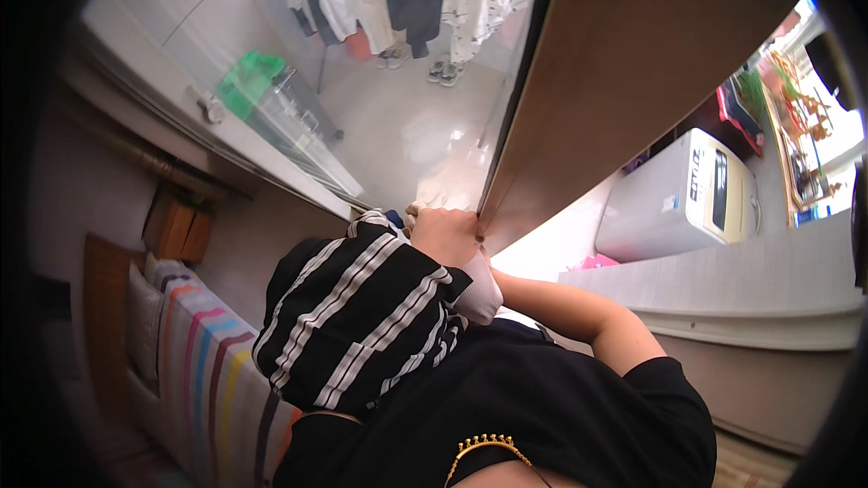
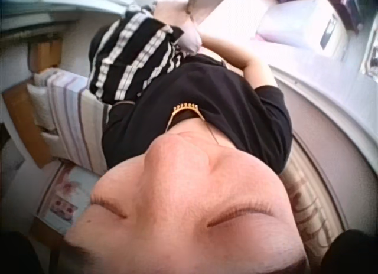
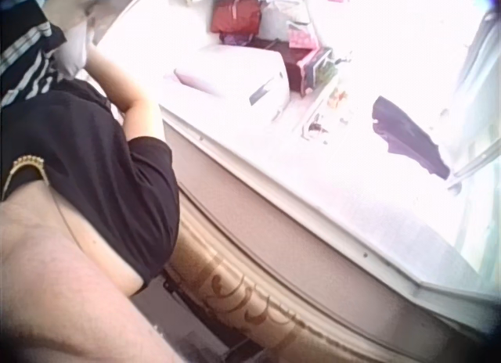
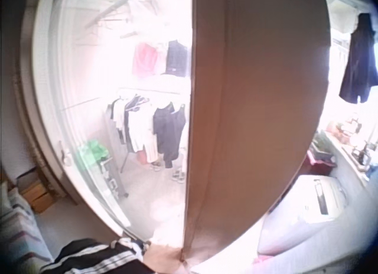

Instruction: The person collects various clothing items, underwear, and a towel from a balcony drying rack, then carries them into a bedroom and places them on a bed.

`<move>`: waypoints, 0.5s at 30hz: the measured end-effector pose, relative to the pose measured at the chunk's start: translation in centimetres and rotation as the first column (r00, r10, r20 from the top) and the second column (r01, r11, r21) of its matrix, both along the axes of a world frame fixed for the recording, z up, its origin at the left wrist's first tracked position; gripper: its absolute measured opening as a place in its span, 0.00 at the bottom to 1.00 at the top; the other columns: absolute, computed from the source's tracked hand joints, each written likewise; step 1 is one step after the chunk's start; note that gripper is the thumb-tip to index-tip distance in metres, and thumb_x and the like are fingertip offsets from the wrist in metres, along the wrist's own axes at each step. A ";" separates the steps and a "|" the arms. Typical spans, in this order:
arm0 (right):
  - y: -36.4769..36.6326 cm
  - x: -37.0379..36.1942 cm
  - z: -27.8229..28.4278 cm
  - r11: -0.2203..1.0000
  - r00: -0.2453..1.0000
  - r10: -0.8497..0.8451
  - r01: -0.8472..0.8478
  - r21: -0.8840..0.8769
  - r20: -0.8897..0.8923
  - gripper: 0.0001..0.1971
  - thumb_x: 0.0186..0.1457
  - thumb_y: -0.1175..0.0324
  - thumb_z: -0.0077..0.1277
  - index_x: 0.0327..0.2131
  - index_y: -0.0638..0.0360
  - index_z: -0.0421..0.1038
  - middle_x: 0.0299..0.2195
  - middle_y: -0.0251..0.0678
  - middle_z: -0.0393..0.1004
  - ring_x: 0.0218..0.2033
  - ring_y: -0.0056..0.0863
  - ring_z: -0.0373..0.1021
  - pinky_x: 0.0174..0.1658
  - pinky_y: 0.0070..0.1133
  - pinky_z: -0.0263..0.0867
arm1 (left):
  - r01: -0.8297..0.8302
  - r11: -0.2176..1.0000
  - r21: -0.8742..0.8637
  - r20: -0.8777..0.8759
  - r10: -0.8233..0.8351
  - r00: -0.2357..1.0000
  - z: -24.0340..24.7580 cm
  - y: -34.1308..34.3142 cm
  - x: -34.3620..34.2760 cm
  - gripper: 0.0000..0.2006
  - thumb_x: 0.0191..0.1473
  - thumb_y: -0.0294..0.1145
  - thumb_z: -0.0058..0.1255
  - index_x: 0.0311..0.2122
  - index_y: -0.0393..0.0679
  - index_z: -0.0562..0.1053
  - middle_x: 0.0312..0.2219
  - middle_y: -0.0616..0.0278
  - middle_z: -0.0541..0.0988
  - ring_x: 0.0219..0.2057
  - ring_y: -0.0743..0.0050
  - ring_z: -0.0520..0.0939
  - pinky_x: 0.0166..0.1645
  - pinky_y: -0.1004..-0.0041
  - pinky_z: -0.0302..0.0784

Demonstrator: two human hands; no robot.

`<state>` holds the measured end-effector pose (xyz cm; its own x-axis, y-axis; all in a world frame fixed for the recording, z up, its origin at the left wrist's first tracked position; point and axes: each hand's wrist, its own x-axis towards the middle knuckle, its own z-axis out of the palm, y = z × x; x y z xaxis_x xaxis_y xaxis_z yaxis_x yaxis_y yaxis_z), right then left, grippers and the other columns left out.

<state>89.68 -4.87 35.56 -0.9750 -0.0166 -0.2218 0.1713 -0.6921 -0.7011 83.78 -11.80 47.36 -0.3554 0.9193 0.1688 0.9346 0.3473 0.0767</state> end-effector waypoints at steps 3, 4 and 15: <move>0.3 0.5 -0.2 0.970 0.999 0.010 -0.019 -0.241 -0.038 0.24 0.53 0.48 0.35 0.44 0.57 0.63 0.41 0.39 0.68 0.41 0.32 0.66 0.45 0.27 0.61 | 0.048 0.998 0.042 -0.007 -0.048 0.999 -0.4 0.1 0.4 0.08 0.40 0.39 0.47 0.27 0.51 0.73 0.15 0.61 0.76 0.20 0.60 0.78 0.24 0.61 0.67; 0.3 0.6 -0.1 0.953 0.998 0.016 -0.032 -0.301 -0.056 0.24 0.53 0.48 0.35 0.44 0.58 0.62 0.41 0.39 0.68 0.42 0.32 0.66 0.45 0.26 0.61 | 0.044 0.999 0.031 -0.059 -0.042 0.997 -0.4 0.1 0.4 0.08 0.39 0.38 0.48 0.27 0.51 0.73 0.15 0.61 0.76 0.19 0.61 0.78 0.24 0.61 0.67; 0.9 2.1 -0.4 0.956 0.988 -0.064 0.019 -0.294 -0.143 0.27 0.55 0.48 0.30 0.45 0.63 0.59 0.44 0.43 0.66 0.45 0.32 0.64 0.47 0.27 0.61 | 0.229 0.969 0.094 0.067 -0.236 0.969 -0.1 -0.1 0.6 0.09 0.37 0.35 0.50 0.28 0.49 0.72 0.15 0.57 0.75 0.19 0.57 0.77 0.26 0.61 0.70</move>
<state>91.79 -3.94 35.16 -0.9977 -0.0174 -0.0655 0.0470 -0.8742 -0.4833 84.42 -11.94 47.29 -0.1485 0.9617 0.2305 0.9790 0.1100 0.1718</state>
